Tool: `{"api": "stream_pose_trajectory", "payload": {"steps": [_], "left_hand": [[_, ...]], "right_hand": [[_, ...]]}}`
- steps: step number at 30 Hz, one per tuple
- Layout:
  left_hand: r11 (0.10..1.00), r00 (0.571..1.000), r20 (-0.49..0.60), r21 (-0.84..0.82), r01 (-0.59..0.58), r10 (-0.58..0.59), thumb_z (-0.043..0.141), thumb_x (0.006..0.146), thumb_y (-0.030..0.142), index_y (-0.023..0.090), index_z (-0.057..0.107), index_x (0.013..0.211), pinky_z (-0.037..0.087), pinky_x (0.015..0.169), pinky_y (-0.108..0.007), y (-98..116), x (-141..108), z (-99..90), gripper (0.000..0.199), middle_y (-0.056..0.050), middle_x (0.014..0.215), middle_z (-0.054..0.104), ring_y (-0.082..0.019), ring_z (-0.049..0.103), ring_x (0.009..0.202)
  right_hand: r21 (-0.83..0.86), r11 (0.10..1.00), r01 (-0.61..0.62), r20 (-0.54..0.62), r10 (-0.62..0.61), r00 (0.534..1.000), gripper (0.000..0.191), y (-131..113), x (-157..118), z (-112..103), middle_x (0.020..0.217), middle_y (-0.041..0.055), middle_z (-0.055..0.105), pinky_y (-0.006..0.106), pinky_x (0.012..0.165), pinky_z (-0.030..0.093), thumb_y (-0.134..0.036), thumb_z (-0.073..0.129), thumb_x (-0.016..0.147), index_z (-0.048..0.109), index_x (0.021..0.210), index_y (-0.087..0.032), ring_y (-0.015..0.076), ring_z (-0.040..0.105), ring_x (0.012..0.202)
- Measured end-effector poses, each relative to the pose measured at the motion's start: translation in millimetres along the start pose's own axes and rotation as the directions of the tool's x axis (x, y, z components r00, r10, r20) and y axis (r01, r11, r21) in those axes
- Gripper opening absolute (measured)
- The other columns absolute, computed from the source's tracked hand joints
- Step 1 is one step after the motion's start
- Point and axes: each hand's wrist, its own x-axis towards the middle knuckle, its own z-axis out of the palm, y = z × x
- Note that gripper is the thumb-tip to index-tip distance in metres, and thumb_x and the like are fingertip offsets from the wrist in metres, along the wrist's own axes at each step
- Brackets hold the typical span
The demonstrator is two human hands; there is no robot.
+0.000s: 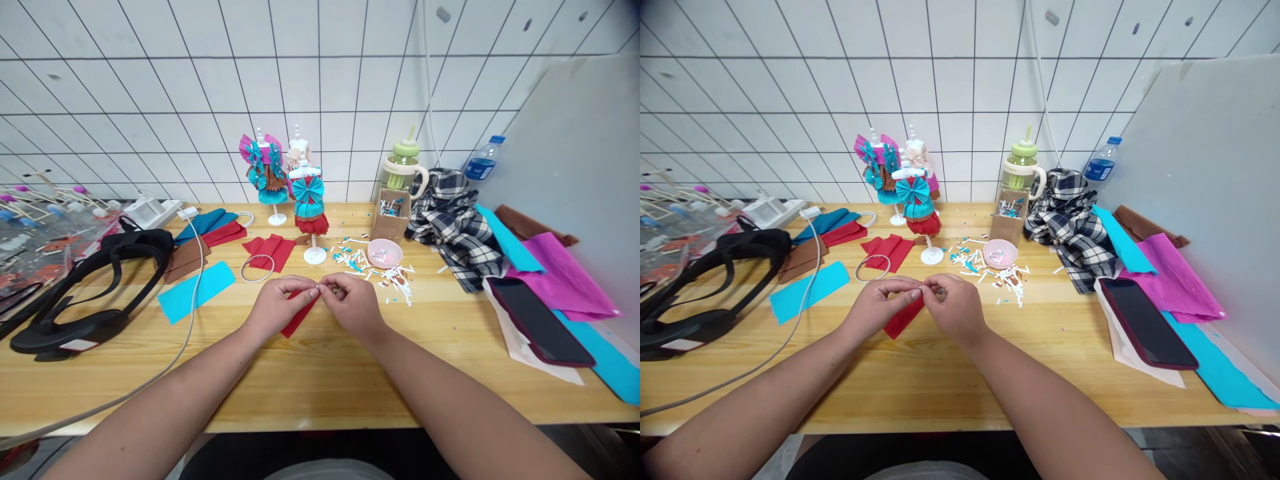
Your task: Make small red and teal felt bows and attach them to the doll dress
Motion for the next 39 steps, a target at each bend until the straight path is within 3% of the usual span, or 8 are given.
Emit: {"api": "stream_pose_trajectory", "payload": {"steps": [6, 12, 23, 29, 39], "left_hand": [[1.000, 0.997, -0.076, 0.027, 0.003, -0.001, 0.065, 0.074, 0.030, 0.019, 0.074, 0.074, 0.055, 0.077, -0.028, -0.4, 1.1, -0.7, 0.015, -0.005, 0.085, 0.076, -0.019, 0.069, 0.080], [0.995, 0.996, -0.086, 0.096, -0.024, 0.032, 0.059, 0.074, 0.024, 0.019, 0.074, 0.076, 0.055, 0.077, -0.026, -2.9, 3.2, -3.2, 0.017, -0.003, 0.086, 0.076, -0.018, 0.070, 0.081], [0.987, 0.995, -0.093, 0.160, -0.019, 0.035, 0.061, 0.071, 0.027, 0.021, 0.072, 0.063, 0.055, 0.070, -0.025, 3.5, 1.7, -1.4, 0.015, -0.002, 0.075, 0.075, -0.017, 0.069, 0.072], [0.983, 0.994, -0.099, 0.182, -0.025, 0.043, 0.061, 0.070, 0.025, 0.020, 0.071, 0.062, 0.054, 0.068, -0.024, 5.7, 0.3, 0.7, 0.014, -0.001, 0.074, 0.075, -0.017, 0.068, 0.070], [0.946, 0.979, -0.113, 0.296, -0.132, 0.172, 0.061, 0.074, 0.025, 0.022, 0.072, 0.067, 0.054, 0.074, -0.027, 3.3, -1.6, 2.0, 0.014, -0.001, 0.077, 0.075, -0.017, 0.068, 0.073]], "right_hand": [[-0.024, 0.995, 0.101, 0.009, -0.101, 0.995, 0.016, -1.7, -2.6, 0.4, 0.079, 0.0012, 0.071, 0.023, 0.060, 0.045, -0.024, 0.057, 0.084, 0.072, 0.089, -0.021, 0.0119, 0.059, 0.062], [-0.116, 0.974, 0.194, 0.077, -0.186, 0.980, 0.021, -1.3, -4.1, -0.5, 0.079, 0.0013, 0.070, 0.025, 0.065, 0.043, -0.024, 0.054, 0.088, 0.072, 0.099, -0.024, 0.0137, 0.061, 0.070], [-0.158, 0.963, 0.218, 0.070, -0.209, 0.975, 0.012, -3.4, -6.1, -1.3, 0.088, 0.0015, 0.069, 0.025, 0.068, 0.045, -0.023, 0.056, 0.087, 0.067, 0.093, -0.021, 0.0137, 0.061, 0.074], [-0.127, 0.979, 0.160, 0.030, -0.157, 0.987, 0.008, -2.1, -4.6, -1.5, 0.084, 0.0011, 0.068, 0.025, 0.067, 0.045, -0.024, 0.058, 0.085, 0.065, 0.088, -0.021, 0.0140, 0.062, 0.073], [-0.187, 0.969, 0.159, 0.055, -0.151, 0.987, 0.014, -1.7, -2.9, -2.6, 0.083, 0.0023, 0.070, 0.026, 0.070, 0.045, -0.025, 0.055, 0.086, 0.068, 0.088, -0.021, 0.0155, 0.062, 0.076]]}}
